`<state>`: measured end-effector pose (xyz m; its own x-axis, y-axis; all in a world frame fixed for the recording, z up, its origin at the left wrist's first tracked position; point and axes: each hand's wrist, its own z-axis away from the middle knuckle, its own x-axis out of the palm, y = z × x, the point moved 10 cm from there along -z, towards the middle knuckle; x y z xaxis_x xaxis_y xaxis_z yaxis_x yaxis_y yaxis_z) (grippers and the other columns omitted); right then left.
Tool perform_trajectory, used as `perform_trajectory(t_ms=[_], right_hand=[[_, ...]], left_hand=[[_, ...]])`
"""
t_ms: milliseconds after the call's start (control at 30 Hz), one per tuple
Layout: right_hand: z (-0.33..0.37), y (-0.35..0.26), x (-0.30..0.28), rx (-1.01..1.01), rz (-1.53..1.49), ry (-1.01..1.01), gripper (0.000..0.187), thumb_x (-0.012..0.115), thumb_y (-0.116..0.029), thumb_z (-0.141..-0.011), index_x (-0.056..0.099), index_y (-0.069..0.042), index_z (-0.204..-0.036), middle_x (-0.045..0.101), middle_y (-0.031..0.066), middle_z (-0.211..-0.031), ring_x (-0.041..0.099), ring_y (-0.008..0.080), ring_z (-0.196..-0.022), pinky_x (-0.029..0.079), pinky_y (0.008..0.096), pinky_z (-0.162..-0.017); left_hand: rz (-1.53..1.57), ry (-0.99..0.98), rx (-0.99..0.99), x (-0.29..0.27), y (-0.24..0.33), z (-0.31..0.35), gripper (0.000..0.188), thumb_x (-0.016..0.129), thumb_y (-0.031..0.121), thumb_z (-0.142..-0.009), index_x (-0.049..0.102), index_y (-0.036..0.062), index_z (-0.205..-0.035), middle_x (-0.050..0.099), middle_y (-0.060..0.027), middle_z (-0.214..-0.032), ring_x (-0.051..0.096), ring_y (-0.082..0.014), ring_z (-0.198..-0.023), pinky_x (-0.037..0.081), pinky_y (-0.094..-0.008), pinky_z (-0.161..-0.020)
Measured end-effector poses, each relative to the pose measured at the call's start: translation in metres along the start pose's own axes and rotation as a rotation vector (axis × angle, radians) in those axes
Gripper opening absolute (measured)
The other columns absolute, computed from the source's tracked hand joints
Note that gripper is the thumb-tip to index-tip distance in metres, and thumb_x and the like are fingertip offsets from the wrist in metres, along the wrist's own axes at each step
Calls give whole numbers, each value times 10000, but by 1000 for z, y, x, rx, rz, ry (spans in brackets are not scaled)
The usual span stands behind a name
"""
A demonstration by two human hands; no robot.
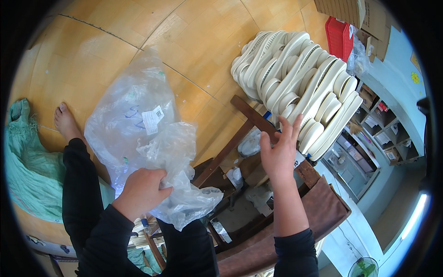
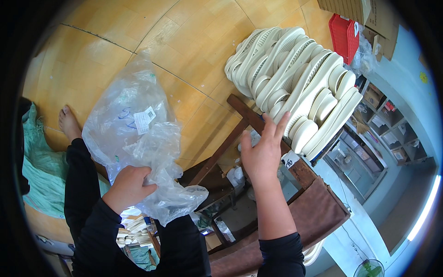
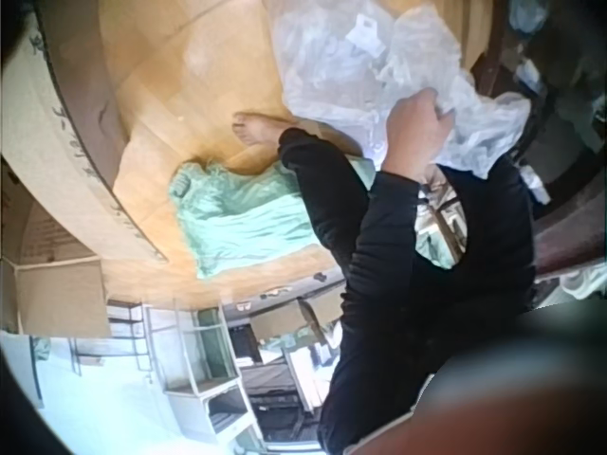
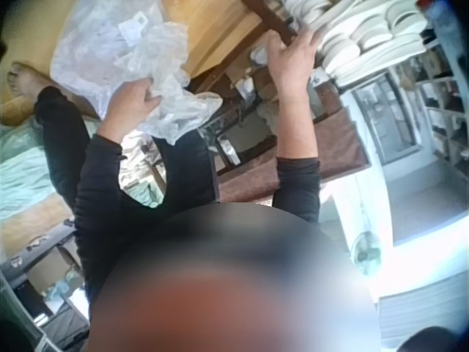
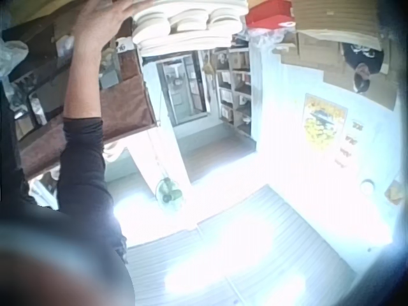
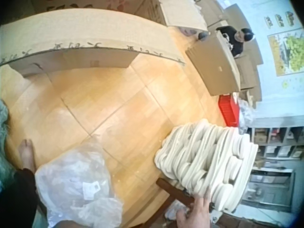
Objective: The person assembles a cardboard box, seals it with tape, and then packs white slippers into a plastic bag. The person places the bag of slippers into the box and closes the flaps.
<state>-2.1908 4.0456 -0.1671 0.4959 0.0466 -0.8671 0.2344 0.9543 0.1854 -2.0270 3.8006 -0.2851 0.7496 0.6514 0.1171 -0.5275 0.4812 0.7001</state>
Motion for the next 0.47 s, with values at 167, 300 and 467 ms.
perform_trajectory(t_ms=[167,300,467], right_hand=[[-1,6,-24,-114,9,215,527,666,-148,-862,471,-5,-1331,103,309,-1582,663,358,-970,541,403,-820],[-12,25,-16,-29,-71,104,417,682,-152,-855,553,8,-1218,217,316,-1552,676,263,-748,549,347,-715],[-17,25,-27,17,-48,34,321,700,-168,-847,619,2,-1108,286,311,-1532,655,215,-659,550,335,-661]], left_hand=[[-12,-12,-10,-1,-1,0,256,713,259,-776,657,16,-831,661,-187,-738,649,-390,-781,500,-482,-725],[-18,-4,-5,-1,-1,0,255,714,259,-776,657,17,-831,661,-190,-745,648,-392,-784,501,-479,-725],[-38,2,2,-1,1,0,260,717,265,-776,659,19,-839,661,-193,-745,648,-394,-787,502,-480,-730]])
